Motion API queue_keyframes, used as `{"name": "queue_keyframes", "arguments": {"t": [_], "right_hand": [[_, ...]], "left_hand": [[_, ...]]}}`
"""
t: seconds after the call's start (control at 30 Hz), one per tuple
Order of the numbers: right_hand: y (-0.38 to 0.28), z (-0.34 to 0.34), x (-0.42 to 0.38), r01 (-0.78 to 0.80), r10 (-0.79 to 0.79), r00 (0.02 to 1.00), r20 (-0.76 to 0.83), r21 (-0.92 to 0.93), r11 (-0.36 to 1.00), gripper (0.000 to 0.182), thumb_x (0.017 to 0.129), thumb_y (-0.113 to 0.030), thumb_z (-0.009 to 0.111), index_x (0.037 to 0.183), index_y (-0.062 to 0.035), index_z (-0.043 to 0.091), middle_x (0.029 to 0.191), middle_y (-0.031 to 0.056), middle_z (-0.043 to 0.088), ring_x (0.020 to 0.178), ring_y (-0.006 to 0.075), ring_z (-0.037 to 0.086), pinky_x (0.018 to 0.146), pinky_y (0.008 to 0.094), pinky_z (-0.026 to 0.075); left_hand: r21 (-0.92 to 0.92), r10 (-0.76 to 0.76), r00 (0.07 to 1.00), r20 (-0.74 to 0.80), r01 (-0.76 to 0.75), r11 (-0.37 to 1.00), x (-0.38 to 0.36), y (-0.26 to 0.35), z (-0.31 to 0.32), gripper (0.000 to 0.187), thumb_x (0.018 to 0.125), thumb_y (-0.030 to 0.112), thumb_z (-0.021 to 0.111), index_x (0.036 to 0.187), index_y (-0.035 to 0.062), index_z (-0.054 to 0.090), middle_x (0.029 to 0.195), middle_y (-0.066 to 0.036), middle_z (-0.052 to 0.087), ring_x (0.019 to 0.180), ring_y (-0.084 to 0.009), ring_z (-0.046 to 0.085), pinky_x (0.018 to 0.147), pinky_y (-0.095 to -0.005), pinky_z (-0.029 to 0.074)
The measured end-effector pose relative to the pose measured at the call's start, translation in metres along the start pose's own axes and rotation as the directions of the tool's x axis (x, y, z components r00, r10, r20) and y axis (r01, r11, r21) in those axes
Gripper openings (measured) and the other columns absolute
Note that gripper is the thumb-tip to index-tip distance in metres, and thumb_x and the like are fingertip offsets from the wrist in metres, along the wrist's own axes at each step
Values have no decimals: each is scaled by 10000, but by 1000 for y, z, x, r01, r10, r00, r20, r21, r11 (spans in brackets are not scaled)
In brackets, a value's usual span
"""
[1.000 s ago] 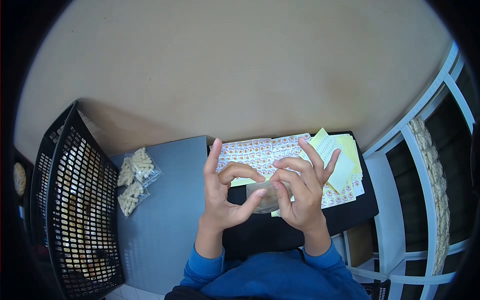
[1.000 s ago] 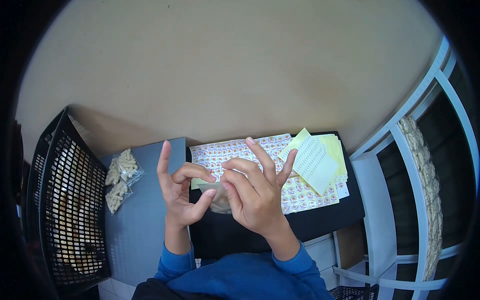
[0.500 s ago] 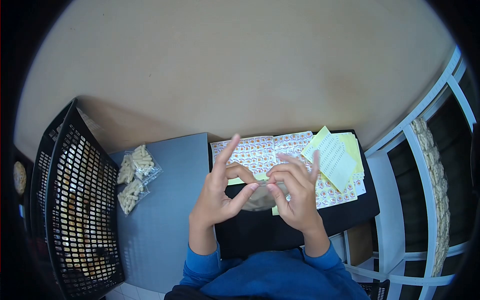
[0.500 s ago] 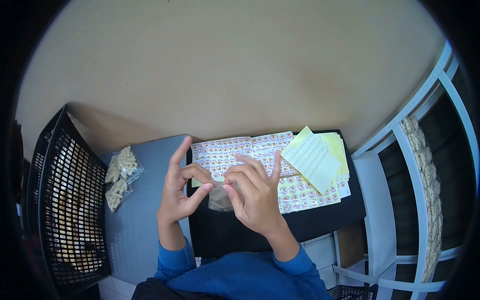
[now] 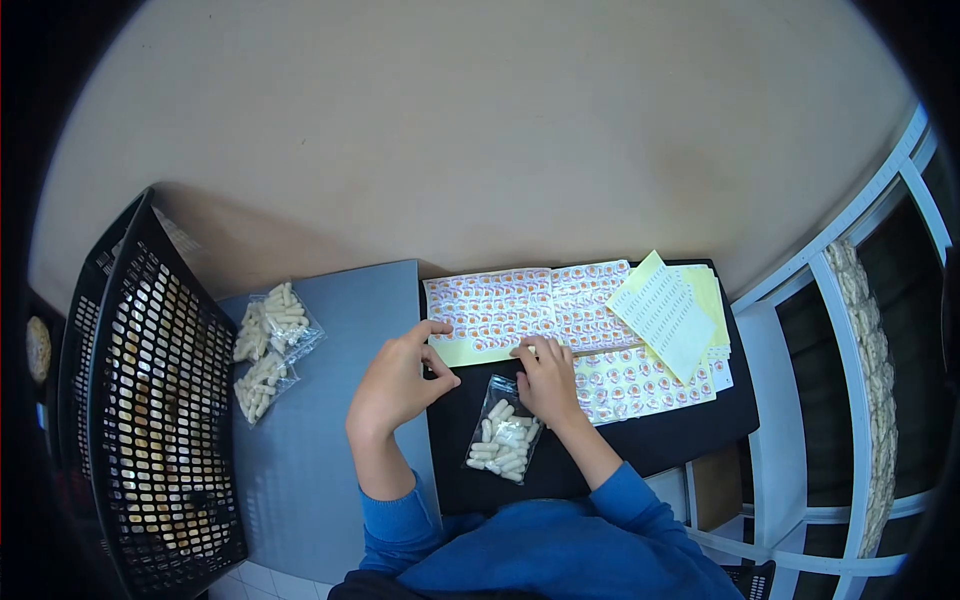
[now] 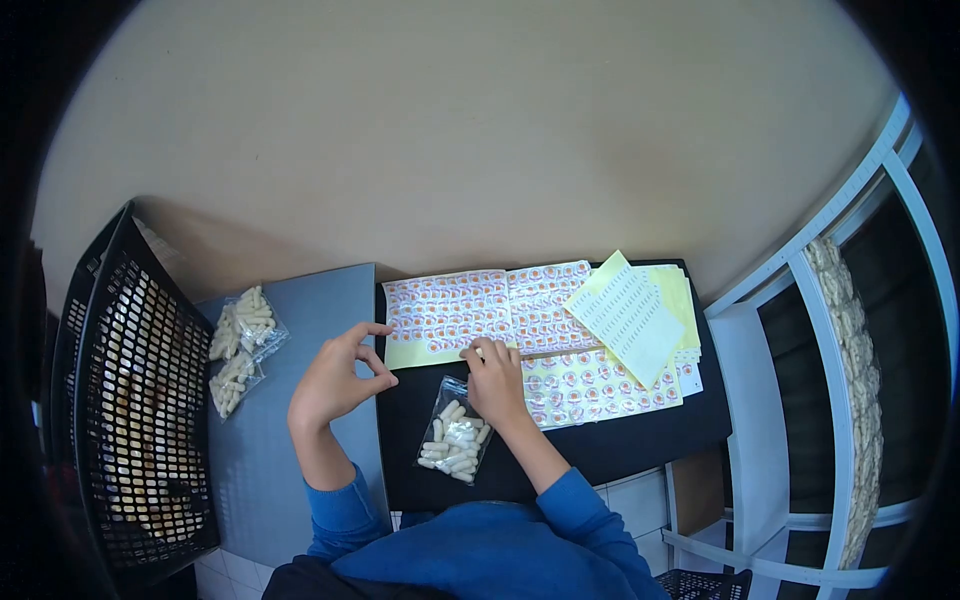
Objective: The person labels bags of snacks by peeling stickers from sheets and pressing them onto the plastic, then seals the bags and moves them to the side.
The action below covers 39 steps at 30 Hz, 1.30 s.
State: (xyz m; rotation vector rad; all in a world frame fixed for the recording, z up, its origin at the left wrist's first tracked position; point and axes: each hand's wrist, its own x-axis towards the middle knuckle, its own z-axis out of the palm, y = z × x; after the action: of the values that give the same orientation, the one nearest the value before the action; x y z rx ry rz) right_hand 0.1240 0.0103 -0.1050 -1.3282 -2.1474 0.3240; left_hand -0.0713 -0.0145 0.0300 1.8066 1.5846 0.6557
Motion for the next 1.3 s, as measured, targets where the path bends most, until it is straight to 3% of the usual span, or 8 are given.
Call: {"name": "queue_keyframes", "arguments": {"t": [0.27,0.37,0.53,0.63,0.77,0.83,1.07,1.3], "right_hand": [[26,5,21,167,-180,953,-242,-72,983,125,611,6,613,713,-62,586,700,37,542,710,216,534,718,343,376],[24,-15,27,131,-133,895,-425,-34,991,107,612,4,623,683,-67,586,673,37,543,670,217,539,668,332,395],[5,-49,29,139,-99,744,-661,8,990,144,586,38,630,677,-61,578,672,51,533,637,221,528,612,335,412],[-13,-67,26,257,-270,650,-710,-130,958,176,572,41,649,687,-77,587,692,28,538,681,192,546,636,335,422],[-26,-81,12,353,-454,562,-691,-297,887,196,576,2,675,722,-105,600,756,2,547,735,177,559,722,332,414],[-28,-85,9,385,-486,551,-678,-310,869,198,586,-11,662,742,-116,600,778,7,547,763,185,557,762,341,389],[-65,-122,12,311,-235,754,-613,19,950,192,590,-13,633,764,-89,607,782,29,552,769,206,545,756,339,380],[-93,-128,33,364,-275,741,-612,22,931,254,641,24,643,889,-27,625,811,65,563,776,234,548,674,331,443]], "left_hand": [[-94,-150,988,-31,146,985,9,-10,7,278,751,48,512,1013,-33,559,693,-120,641,621,-195,609,627,-281,467],[-153,-105,972,211,139,978,2,1,1,400,708,93,655,1054,-63,529,712,-84,651,671,-98,589,662,-249,458],[-139,-23,939,344,75,988,10,17,23,633,678,202,735,1151,-79,422,812,-119,636,804,-150,605,700,-261,465],[-663,165,968,190,2,749,26,10,51,655,811,275,593,1259,-55,248,1203,-198,432,1080,-271,485,778,-323,480],[-906,80,994,-68,-95,413,20,34,72,500,901,323,398,1255,-11,284,1205,-170,439,1088,-261,478,848,-386,447],[-988,-38,989,-140,-137,74,16,44,73,463,917,319,340,1255,5,294,1201,-155,442,1080,-249,485,882,-393,423],[-968,-12,971,-239,-238,80,3,46,73,383,939,291,306,1204,22,373,1136,-99,483,1037,-164,496,870,-322,413],[-920,114,940,-321,-338,200,-4,45,80,390,939,291,290,1198,13,379,1139,-119,476,1049,-185,481,869,-321,411]]}}
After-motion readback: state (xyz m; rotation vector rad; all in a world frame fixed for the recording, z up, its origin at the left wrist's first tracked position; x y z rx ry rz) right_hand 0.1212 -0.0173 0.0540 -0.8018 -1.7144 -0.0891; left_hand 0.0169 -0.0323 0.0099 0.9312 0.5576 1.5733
